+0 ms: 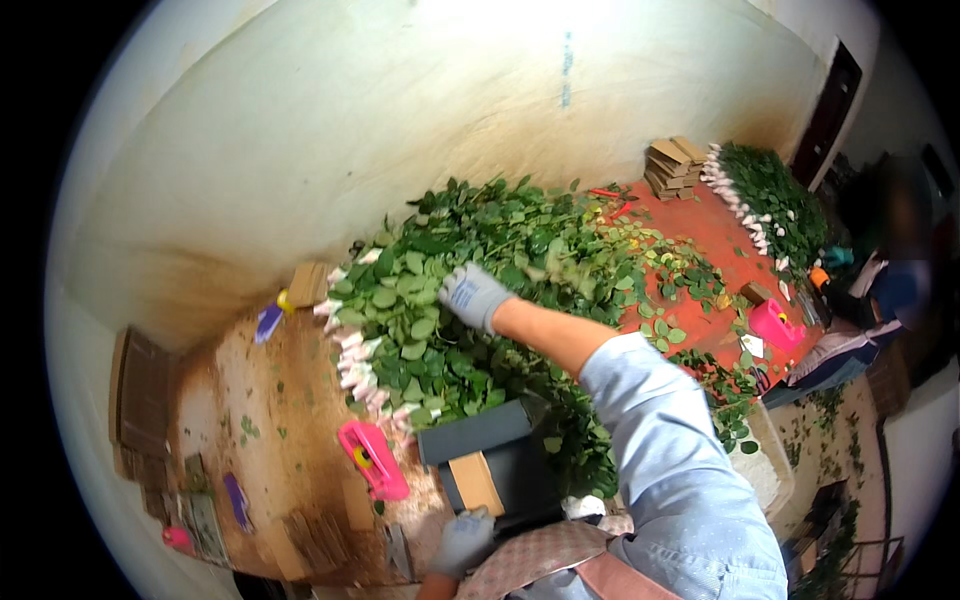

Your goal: The person arranges white flower buds and green leaves into a black rectangular container. They pick up the flowers and leaves from a large pile on a wooden table and place them into the container, adjusting the arrangement with both hands.

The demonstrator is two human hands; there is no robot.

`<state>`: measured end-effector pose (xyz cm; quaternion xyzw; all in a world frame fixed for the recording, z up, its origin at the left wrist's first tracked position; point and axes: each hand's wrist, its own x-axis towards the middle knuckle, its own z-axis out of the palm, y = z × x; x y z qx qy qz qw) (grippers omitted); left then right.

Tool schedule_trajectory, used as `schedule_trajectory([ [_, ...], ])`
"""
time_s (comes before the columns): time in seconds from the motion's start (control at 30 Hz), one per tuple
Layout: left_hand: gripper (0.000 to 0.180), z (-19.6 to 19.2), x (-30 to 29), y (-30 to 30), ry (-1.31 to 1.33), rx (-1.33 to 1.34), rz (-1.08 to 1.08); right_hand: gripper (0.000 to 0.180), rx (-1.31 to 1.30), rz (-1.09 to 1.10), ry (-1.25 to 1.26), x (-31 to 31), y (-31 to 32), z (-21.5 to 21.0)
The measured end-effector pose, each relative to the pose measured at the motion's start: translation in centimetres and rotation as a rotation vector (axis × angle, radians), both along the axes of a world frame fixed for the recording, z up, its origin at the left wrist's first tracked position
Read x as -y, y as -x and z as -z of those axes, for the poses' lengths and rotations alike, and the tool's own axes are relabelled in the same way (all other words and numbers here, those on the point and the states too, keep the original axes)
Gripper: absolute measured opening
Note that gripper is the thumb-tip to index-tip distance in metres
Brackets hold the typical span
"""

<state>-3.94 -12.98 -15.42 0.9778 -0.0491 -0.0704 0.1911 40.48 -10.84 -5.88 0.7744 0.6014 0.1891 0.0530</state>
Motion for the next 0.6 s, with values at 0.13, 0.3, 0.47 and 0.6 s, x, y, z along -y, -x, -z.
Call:
schedule_trajectory([
  [0.13, 0.022, -1.5, 0.4, -1.0, 0.042, -0.08, -0.049, 0.016, 0.036, -0.065, -0.08, 7.3, 5.1, -8.5],
  [0.3, 0.021, -1.7, 0.9, 0.1, 0.071, -0.087, -0.127, 0.019, -0.178, -0.123, 0.07, 17.1, 13.9, -9.9],
  [0.47, 0.02, -0.5, 1.0, 0.5, 0.046, 0.037, -0.099, 0.025, -0.524, 0.088, 0.378, 25.3, 18.6, -3.1],
  [0.6, 0.021, -0.9, 0.8, -0.3, 0.042, -0.08, -0.072, 0.025, -0.449, 0.454, 0.636, 28.0, 21.0, 4.3],
])
